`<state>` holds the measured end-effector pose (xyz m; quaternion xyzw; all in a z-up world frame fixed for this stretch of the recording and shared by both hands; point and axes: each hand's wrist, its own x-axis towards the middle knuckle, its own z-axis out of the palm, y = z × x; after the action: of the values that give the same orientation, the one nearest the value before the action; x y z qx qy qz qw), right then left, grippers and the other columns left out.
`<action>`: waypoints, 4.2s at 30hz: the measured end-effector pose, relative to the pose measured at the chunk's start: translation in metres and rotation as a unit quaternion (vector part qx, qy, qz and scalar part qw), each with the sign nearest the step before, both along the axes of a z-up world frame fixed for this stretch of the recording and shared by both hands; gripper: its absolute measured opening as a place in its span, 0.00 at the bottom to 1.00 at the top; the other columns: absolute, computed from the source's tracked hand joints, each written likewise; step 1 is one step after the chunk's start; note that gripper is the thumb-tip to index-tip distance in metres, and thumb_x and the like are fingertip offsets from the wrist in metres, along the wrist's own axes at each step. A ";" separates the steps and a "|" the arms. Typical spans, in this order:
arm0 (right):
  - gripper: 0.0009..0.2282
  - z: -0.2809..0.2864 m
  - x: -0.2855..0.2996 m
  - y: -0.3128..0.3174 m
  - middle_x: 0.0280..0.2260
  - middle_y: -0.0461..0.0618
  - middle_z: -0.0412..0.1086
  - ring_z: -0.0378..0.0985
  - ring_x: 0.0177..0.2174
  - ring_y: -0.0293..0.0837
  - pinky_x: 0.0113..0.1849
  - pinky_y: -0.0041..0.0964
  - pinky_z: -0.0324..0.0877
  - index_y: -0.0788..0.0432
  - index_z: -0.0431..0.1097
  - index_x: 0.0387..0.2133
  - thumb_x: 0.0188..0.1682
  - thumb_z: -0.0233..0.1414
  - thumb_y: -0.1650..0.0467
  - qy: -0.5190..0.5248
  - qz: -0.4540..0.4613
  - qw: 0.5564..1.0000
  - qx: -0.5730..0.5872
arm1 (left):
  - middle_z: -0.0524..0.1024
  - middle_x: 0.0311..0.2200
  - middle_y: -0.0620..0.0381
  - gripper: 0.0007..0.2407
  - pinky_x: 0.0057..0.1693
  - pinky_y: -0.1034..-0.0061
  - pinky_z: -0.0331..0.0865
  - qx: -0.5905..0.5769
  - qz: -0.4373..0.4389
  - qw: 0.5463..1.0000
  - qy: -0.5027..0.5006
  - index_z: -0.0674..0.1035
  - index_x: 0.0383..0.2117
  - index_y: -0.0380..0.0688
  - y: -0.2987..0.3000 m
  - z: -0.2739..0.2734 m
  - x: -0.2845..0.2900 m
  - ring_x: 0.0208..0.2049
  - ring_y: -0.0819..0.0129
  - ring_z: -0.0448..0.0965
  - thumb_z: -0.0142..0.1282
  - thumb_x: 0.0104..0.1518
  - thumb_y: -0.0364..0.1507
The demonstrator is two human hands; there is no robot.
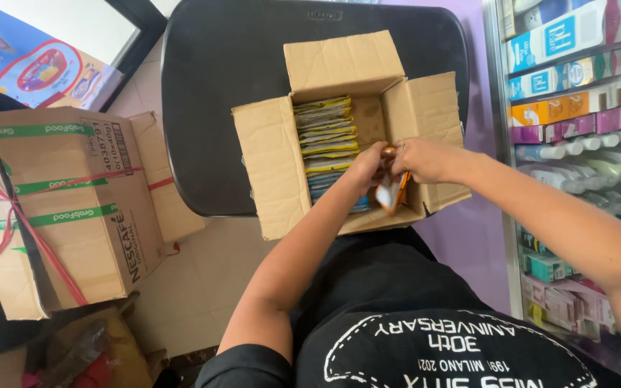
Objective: The recorder is taking items from a cardboard box and placing them on retail display shelves.
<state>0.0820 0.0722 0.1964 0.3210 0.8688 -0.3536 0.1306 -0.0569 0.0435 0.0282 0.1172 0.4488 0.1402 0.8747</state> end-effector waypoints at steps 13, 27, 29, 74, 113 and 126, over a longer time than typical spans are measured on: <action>0.10 -0.044 -0.002 -0.006 0.43 0.54 0.74 0.73 0.51 0.56 0.54 0.54 0.64 0.61 0.75 0.34 0.37 0.54 0.75 0.083 0.051 0.979 0.179 | 0.76 0.51 0.49 0.28 0.59 0.67 0.66 0.100 0.187 0.974 0.075 0.73 0.57 0.41 -0.062 0.056 0.005 0.52 0.61 0.75 0.33 0.66 0.52; 0.20 -0.118 -0.036 0.025 0.53 0.72 0.66 0.73 0.50 0.63 0.51 0.50 0.69 0.65 0.73 0.46 0.44 0.59 0.64 -0.090 -0.191 0.977 0.001 | 0.75 0.53 0.41 0.37 0.57 0.58 0.70 -0.027 0.133 0.988 0.075 0.68 0.62 0.39 -0.068 0.066 0.002 0.52 0.49 0.76 0.29 0.62 0.60; 0.12 -0.123 -0.037 0.012 0.50 0.63 0.77 0.80 0.48 0.59 0.48 0.51 0.74 0.61 0.79 0.42 0.51 0.51 0.69 -0.198 -0.156 0.968 -0.001 | 0.76 0.49 0.47 0.34 0.54 0.56 0.70 -0.067 0.138 0.986 0.058 0.66 0.63 0.47 -0.066 0.066 0.003 0.48 0.48 0.76 0.30 0.60 0.58; 0.16 0.320 0.226 -0.211 0.55 0.54 0.70 0.73 0.53 0.59 0.54 0.52 0.66 0.61 0.74 0.52 0.51 0.62 0.72 -0.128 -0.620 0.443 0.635 | 0.69 0.58 0.35 0.21 0.67 0.49 0.62 0.949 -0.139 0.277 -0.056 0.71 0.57 0.28 -0.025 0.468 0.333 0.60 0.37 0.69 0.56 0.56 0.25; 0.24 0.336 0.233 -0.215 0.48 0.58 0.75 0.77 0.49 0.57 0.51 0.49 0.72 0.61 0.74 0.48 0.33 0.63 0.79 -0.038 -0.592 0.561 0.578 | 0.76 0.48 0.51 0.08 0.51 0.64 0.73 0.996 0.026 0.080 0.038 0.77 0.45 0.42 -0.024 0.467 0.262 0.47 0.57 0.79 0.56 0.62 0.28; 0.14 0.239 0.097 -0.113 0.46 0.56 0.73 0.78 0.46 0.55 0.49 0.45 0.72 0.62 0.70 0.47 0.48 0.62 0.76 0.214 -0.481 0.715 0.460 | 0.75 0.38 0.51 0.04 0.31 0.68 0.71 0.775 0.023 0.550 0.310 0.74 0.36 0.40 -0.047 0.339 0.056 0.30 0.58 0.78 0.58 0.61 0.22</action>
<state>0.1790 -0.0413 0.4353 0.6319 0.6577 0.0149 -0.4098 -0.0004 -0.0036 0.3674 0.7756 0.4119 0.4091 0.2479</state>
